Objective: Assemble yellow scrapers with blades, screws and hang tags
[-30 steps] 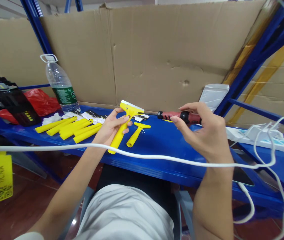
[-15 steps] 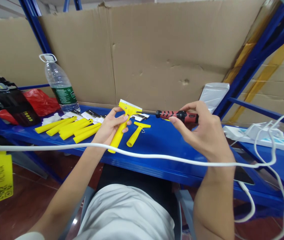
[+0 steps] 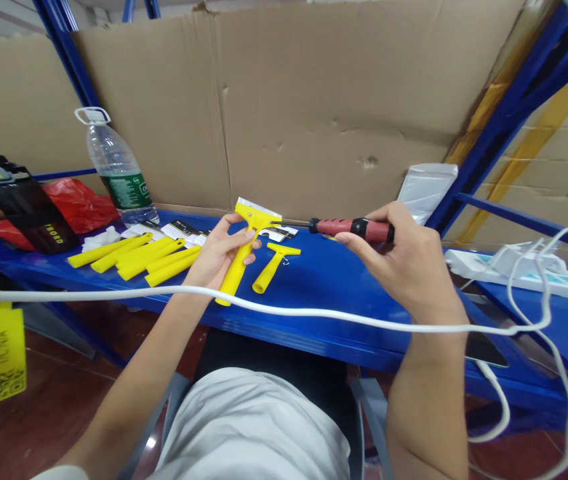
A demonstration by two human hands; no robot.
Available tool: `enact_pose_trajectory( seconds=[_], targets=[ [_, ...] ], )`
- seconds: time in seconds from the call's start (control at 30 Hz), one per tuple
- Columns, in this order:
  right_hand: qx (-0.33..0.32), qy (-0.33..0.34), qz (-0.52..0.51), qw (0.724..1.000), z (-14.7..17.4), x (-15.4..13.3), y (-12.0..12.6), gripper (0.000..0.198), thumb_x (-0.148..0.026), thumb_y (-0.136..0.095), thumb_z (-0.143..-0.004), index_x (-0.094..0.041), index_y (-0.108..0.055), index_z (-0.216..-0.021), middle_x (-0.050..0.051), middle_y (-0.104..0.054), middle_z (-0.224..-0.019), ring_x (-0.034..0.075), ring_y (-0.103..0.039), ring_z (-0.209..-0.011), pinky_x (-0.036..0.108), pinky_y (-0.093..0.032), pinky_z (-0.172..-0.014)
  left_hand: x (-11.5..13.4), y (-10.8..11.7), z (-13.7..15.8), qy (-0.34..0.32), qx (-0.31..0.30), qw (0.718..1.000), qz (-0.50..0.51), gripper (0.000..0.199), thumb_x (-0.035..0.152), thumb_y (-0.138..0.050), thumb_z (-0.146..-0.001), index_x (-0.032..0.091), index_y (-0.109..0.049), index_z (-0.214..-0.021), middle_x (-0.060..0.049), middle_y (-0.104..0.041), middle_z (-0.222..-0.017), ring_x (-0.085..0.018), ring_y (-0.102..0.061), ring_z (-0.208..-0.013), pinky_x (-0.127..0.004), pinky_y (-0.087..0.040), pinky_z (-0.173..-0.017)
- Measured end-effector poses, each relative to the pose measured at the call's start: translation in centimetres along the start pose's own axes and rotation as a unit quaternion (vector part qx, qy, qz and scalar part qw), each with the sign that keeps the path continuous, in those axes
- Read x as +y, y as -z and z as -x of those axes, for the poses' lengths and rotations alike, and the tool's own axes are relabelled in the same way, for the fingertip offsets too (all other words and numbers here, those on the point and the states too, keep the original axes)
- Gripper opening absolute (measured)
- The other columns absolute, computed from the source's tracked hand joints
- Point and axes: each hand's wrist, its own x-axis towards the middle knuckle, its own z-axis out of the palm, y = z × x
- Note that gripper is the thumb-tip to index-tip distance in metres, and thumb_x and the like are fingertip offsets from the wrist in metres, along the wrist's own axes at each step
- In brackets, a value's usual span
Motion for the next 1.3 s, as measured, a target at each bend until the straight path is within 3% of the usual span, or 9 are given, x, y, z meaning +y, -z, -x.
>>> enact_pose_trajectory(
  seconds=[0.13, 0.23, 0.3, 0.4, 0.53, 0.77, 0.97, 1.1, 1.3],
  targets=[
    [-0.009, 0.058, -0.061, 0.996, 0.0, 0.3, -0.3, 0.056, -0.058, -0.082, -0.090, -0.025, -0.062, -0.131, 0.011, -0.074, -0.124, 0.030, -0.078, -0.103, 0.045, -0.061, -0.082, 0.0, 0.0, 0.1, 0.005, -0.002, 1.000, 0.003, 0.056, 0.013, -0.098, -0.076, 0.023, -0.058, -0.114, -0.005, -0.076, -0.101, -0.014, -0.071, -0.077, -0.019, -0.046, -0.052],
    [0.020, 0.137, -0.101, 0.985, 0.1, -0.5, -0.4, 0.048, -0.041, -0.086, -0.092, -0.026, -0.063, -0.132, 0.015, -0.071, -0.137, 0.034, -0.073, -0.129, 0.052, -0.061, -0.102, 0.0, -0.1, 0.1, 0.009, -0.008, 1.000, 0.006, 0.053, 0.013, -0.097, -0.078, 0.023, -0.059, -0.114, -0.003, -0.075, -0.099, -0.014, -0.071, -0.078, -0.019, -0.047, -0.053],
    [0.060, 0.159, -0.135, 0.976, 0.1, -1.2, -0.5, 0.037, -0.033, -0.086, -0.093, -0.027, -0.066, -0.124, 0.013, -0.074, -0.130, 0.033, -0.074, -0.126, 0.051, -0.061, -0.101, 0.0, -0.2, 0.2, 0.016, -0.020, 1.000, 0.006, 0.050, 0.013, -0.095, -0.081, 0.023, -0.059, -0.115, -0.004, -0.075, -0.099, -0.014, -0.072, -0.079, -0.020, -0.048, -0.054],
    [0.107, 0.153, -0.151, 0.971, 0.1, -1.7, -0.6, 0.027, -0.030, -0.088, -0.093, -0.028, -0.072, -0.114, 0.006, -0.077, -0.108, 0.026, -0.076, -0.097, 0.040, -0.060, -0.078, -0.2, -0.3, 0.3, 0.023, -0.032, 0.999, 0.007, 0.049, 0.013, -0.094, -0.082, 0.023, -0.059, -0.115, -0.005, -0.075, -0.100, -0.014, -0.072, -0.078, -0.019, -0.049, -0.053],
    [0.100, 0.120, -0.093, 0.983, 0.1, -0.9, -0.8, 0.027, -0.041, -0.090, -0.092, -0.027, -0.075, -0.110, 0.001, -0.077, -0.096, 0.018, -0.070, -0.071, 0.036, -0.057, -0.065, -0.2, -0.3, 0.3, 0.022, -0.025, 0.999, 0.007, 0.049, 0.012, -0.093, -0.082, 0.022, -0.059, -0.116, -0.006, -0.076, -0.099, -0.014, -0.072, -0.078, -0.019, -0.049, -0.053],
    [0.024, 0.127, -0.124, 0.984, 0.1, 0.0, -0.7, 0.060, -0.036, -0.091, -0.087, -0.030, -0.065, -0.141, 0.008, -0.072, -0.134, 0.026, -0.081, -0.104, 0.046, -0.072, -0.092, -0.1, -0.3, 0.1, 0.010, 0.002, 1.000, 0.020, 0.051, 0.011, -0.097, -0.077, 0.022, -0.062, -0.112, -0.004, -0.074, -0.097, -0.014, -0.072, -0.076, -0.019, -0.048, -0.051],
    [0.015, 0.156, -0.249, 0.956, 0.1, -1.2, -0.7, 0.057, -0.015, -0.089, -0.086, -0.030, -0.066, -0.137, 0.011, -0.068, -0.149, 0.034, -0.073, -0.141, 0.060, -0.066, -0.117, -0.1, -0.4, 0.3, 0.008, -0.013, 1.000, 0.019, 0.051, 0.012, -0.096, -0.079, 0.023, -0.060, -0.113, -0.004, -0.075, -0.098, -0.014, -0.071, -0.077, -0.019, -0.047, -0.052],
    [0.048, 0.156, -0.309, 0.937, 0.1, -1.9, -0.7, 0.052, -0.010, -0.089, -0.085, -0.029, -0.071, -0.131, 0.011, -0.075, -0.141, 0.032, -0.080, -0.129, 0.056, -0.071, -0.108, -0.1, -0.4, 0.3, 0.013, -0.018, 1.000, 0.017, 0.050, 0.012, -0.095, -0.080, 0.023, -0.060, -0.113, -0.005, -0.074, -0.099, -0.015, -0.071, -0.078, -0.020, -0.047, -0.053],
    [0.124, 0.166, -0.189, 0.960, 0.1, -2.2, -0.9, 0.041, -0.024, -0.099, -0.083, -0.027, -0.079, -0.119, 0.006, -0.084, -0.109, 0.027, -0.084, -0.102, 0.040, -0.071, -0.079, -0.1, -0.6, 0.4, 0.015, -0.017, 1.000, 0.018, 0.051, 0.012, -0.096, -0.078, 0.023, -0.061, -0.113, -0.004, -0.074, -0.098, -0.015, -0.071, -0.078, -0.019, -0.048, -0.053]
  ],
)
